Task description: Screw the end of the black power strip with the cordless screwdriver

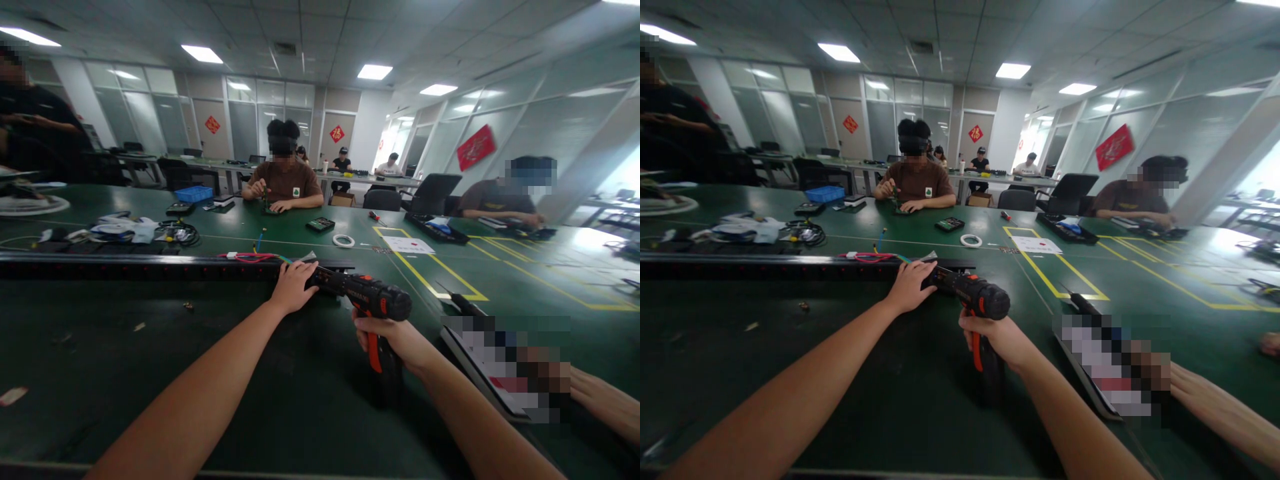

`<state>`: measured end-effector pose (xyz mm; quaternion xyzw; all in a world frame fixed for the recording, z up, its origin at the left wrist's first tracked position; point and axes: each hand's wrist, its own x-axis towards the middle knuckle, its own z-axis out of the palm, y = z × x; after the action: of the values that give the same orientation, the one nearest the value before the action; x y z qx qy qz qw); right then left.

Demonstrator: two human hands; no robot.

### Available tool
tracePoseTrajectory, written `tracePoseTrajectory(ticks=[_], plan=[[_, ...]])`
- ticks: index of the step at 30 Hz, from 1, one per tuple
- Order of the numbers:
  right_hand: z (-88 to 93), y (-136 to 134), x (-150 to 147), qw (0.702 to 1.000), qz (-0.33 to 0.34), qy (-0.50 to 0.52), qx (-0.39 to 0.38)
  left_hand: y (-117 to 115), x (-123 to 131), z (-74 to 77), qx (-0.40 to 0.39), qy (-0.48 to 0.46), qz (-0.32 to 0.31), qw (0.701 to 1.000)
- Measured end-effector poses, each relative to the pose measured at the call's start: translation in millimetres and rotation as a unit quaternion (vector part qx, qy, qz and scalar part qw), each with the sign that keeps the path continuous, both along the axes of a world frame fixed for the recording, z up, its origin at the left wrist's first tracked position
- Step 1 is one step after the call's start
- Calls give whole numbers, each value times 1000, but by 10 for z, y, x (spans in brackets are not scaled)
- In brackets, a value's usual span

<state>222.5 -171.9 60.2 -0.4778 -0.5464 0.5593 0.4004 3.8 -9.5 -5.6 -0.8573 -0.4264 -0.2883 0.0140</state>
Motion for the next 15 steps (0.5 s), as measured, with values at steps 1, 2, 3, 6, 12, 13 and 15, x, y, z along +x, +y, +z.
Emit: tracePoseTrajectory(ticks=[1, 2, 3, 6, 12, 13, 15], plan=[[4, -2, 2, 1000, 0, 0, 0, -2, 0, 1, 2, -1, 0, 1000], [10, -4, 3, 1000, 0, 0, 0, -4, 0, 4, 3, -2, -1, 1000], [15, -7, 4, 1000, -1, -1, -1, -6, 0, 7, 3, -2, -1, 1000], [25, -12, 7, 1000, -6, -2, -9, -11, 1, 16, 1, 0, 0, 1000], [9, -13, 11, 1000, -14, 8, -26, -13, 7, 15, -3, -1, 1, 1000], [7, -13, 10, 1000, -13, 9, -26, -13, 8, 15, -3, -1, 0, 1000], [5, -13, 9, 1000, -11, 8, -23, -14, 10, 16, -3, -2, -2, 1000]])
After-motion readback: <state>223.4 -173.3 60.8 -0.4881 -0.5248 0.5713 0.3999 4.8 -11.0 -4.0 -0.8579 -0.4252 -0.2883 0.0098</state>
